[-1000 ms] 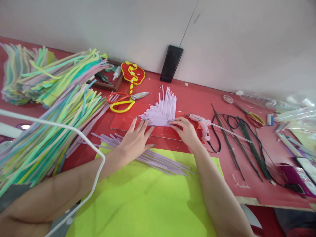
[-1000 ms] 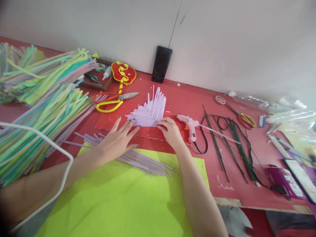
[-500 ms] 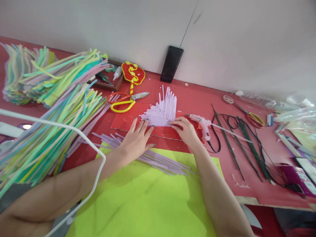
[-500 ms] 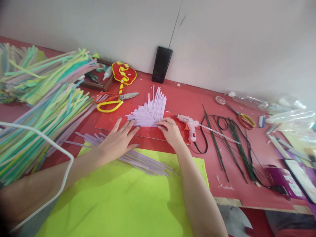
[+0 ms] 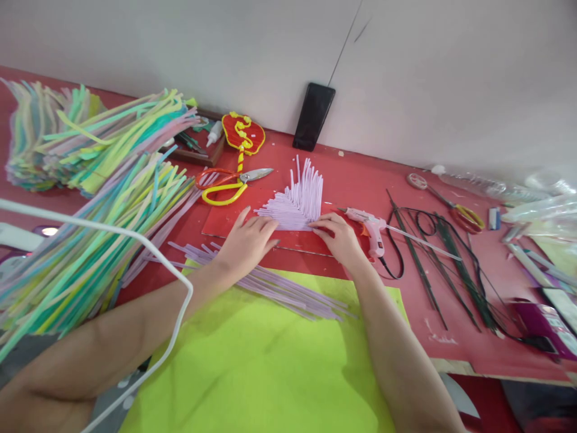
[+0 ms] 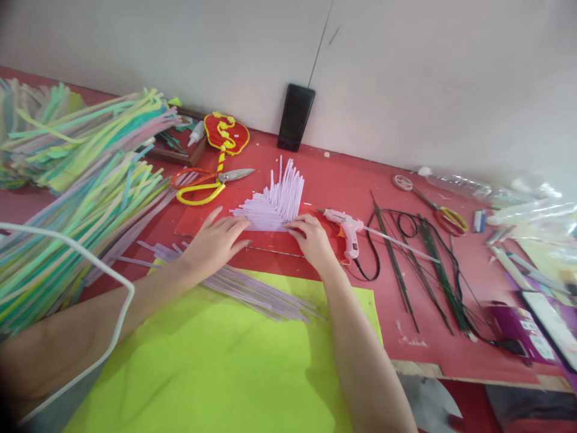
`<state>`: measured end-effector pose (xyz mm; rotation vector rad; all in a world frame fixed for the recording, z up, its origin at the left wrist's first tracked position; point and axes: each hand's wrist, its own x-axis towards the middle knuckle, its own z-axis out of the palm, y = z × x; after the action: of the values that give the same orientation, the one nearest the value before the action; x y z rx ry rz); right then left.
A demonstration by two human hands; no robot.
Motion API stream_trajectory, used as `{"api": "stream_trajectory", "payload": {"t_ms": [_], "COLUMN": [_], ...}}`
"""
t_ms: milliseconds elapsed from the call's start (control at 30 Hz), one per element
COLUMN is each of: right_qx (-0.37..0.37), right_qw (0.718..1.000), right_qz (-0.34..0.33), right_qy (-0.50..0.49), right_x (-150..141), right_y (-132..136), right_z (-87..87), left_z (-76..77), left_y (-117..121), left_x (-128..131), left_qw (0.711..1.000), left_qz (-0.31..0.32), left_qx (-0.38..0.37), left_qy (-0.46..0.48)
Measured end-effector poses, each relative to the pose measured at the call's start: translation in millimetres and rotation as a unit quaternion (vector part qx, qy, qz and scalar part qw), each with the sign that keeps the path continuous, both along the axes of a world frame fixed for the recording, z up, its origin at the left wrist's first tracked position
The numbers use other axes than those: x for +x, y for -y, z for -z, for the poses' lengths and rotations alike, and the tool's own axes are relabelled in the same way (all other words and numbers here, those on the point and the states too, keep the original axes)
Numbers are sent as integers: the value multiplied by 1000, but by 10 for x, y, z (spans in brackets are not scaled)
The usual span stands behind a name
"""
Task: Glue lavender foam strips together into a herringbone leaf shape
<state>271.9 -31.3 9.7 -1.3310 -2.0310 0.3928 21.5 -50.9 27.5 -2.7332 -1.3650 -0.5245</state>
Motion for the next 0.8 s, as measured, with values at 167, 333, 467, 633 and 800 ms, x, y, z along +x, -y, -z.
{"api": "stream_trajectory", "payload": {"t_ms": [167,333,467,633,800], "right_qx": [-1,-4,0,-3,-1], "right_qw": [1000,1000,1000,1000,1000], "right_qz": [4,6,3,2,-1], "right_qy": [-6,-3,-5,-1,-2], "right_x": [-10,-12,-4,-3,-6], "right_y": [4,0,-6,-1,5], "right_z": [2,6,15,7,3], "left_z": [65,103,87,-63,-36], "left_y": [-239,-291,-318,-476,-586], "left_x": [-53,-17,-15,51,199], "left_qw": [997,996,996,991,983], "left_qz": [30,53,66,114,135], "left_qx": [11,13,6,-18,-58], "left_qy": [67,68,63,71,112]}}
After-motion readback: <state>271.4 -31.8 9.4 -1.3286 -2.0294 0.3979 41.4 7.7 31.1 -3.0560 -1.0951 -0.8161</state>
